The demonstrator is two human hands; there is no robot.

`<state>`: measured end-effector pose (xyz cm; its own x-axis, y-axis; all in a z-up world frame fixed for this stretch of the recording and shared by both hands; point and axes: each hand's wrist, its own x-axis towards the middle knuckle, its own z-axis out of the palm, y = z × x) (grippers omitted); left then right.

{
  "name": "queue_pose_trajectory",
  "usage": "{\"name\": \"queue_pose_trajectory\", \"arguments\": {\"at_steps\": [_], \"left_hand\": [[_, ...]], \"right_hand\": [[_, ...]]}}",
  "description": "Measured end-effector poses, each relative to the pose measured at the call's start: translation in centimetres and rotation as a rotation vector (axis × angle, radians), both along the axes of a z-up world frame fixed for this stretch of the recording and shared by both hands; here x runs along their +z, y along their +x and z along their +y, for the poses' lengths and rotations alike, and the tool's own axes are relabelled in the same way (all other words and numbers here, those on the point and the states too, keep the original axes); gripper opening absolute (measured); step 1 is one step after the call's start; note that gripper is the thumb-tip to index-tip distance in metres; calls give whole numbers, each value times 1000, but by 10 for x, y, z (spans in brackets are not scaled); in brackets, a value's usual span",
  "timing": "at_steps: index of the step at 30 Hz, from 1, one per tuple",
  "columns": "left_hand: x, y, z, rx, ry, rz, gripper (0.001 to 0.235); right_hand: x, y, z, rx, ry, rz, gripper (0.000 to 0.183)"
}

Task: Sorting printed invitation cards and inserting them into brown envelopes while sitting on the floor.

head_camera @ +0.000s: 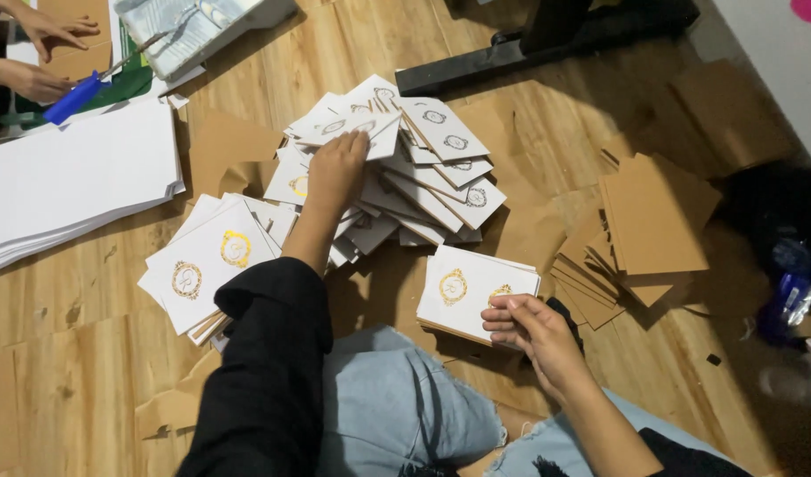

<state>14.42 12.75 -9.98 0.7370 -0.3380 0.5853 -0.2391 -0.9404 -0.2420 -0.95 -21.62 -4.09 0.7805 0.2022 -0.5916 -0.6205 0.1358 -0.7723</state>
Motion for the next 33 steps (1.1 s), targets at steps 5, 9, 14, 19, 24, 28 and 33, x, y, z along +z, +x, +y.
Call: {"name": "queue_pose_trajectory", "arguments": {"at_steps": [5, 9, 14, 19, 24, 28, 33], "left_hand": [[56, -53, -86, -120, -192, -33, 25], [56, -132, -158, -339, -104, 254, 35], [67, -179, -170, -598, -233, 946, 63], [82, -135, -147, -315, -688, 694, 54], [76, -115, -124, 91, -1172, 768, 57], [51, -108, -113, 160, -1414, 791, 18], [72, -115, -93, 166, -1556, 735, 20]], "right_hand": [[-41, -2, -9, -32, 302, -136, 56], [-34, 7, -9, -141, 399, -89, 67], [-69, -5, -9, -279, 25, 70, 45], [-39, -3, -2, -217, 21, -58, 48], [-10, -3, -2, -214, 28, -186, 37], [2, -10, -9, -178, 19, -217, 38], [8, 1, -38, -171, -80, -360, 37]]}}
